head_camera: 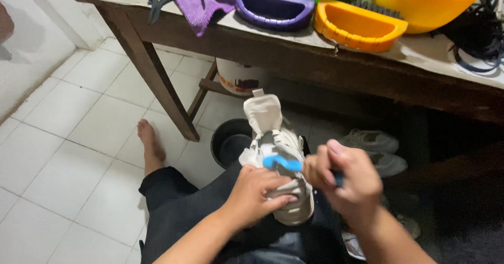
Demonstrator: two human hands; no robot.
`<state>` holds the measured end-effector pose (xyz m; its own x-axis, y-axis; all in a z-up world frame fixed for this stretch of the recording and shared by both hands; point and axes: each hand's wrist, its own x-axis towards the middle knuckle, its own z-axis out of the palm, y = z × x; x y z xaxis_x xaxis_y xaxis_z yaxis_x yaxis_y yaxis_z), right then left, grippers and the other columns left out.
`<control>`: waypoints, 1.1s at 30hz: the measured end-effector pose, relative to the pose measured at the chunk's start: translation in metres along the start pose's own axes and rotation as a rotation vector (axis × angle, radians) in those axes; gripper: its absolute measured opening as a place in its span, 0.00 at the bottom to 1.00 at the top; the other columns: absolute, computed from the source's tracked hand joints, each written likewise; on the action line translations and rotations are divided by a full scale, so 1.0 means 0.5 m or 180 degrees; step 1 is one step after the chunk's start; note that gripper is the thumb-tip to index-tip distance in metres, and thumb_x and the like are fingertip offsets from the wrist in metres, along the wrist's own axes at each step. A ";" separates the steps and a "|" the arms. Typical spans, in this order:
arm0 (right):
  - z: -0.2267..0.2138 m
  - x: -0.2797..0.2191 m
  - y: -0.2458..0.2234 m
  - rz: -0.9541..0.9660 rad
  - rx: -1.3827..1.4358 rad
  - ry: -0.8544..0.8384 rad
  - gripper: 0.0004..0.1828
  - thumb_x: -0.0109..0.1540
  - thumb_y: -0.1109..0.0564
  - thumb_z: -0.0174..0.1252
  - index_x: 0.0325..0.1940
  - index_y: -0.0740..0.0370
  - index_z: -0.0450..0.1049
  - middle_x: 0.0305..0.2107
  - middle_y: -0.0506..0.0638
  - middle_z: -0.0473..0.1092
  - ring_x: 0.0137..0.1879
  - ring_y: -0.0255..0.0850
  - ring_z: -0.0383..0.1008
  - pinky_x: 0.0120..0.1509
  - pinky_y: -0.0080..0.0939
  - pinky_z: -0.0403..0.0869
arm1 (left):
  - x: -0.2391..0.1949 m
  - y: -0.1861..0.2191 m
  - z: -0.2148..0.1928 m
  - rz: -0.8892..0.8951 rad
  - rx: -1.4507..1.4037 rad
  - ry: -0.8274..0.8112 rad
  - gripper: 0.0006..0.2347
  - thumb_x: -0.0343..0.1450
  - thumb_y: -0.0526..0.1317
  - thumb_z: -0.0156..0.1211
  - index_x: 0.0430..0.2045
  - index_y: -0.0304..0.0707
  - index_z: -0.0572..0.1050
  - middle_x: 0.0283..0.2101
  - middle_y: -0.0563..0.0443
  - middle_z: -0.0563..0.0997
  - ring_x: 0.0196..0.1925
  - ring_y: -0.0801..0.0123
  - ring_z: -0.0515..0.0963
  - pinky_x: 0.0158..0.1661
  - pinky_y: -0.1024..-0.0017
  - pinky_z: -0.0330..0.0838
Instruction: The person scrubs a white sneaker using a blue toothbrush dipped in soapy water. They clean the upper, laces, and interior of the shoe repeatedly, re-dipping the brush as needed.
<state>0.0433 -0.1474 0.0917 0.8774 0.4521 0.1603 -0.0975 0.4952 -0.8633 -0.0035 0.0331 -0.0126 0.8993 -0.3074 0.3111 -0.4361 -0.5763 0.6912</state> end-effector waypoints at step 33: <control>0.007 -0.050 -0.079 -0.1157 -0.0332 0.0564 0.20 0.62 0.51 0.42 0.15 0.53 0.53 0.09 0.46 0.45 0.17 0.41 0.43 0.31 0.49 0.55 | 0.085 0.068 -0.011 0.1372 0.1029 0.0812 0.08 0.69 0.47 0.67 0.24 0.51 0.74 0.22 0.61 0.75 0.27 0.65 0.74 0.36 0.65 0.58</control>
<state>0.0237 -0.1757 0.1234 0.9141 0.1225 0.3866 0.2736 0.5173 -0.8109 0.0200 0.0047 0.0276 0.6010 -0.3961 0.6942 -0.7156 -0.6535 0.2467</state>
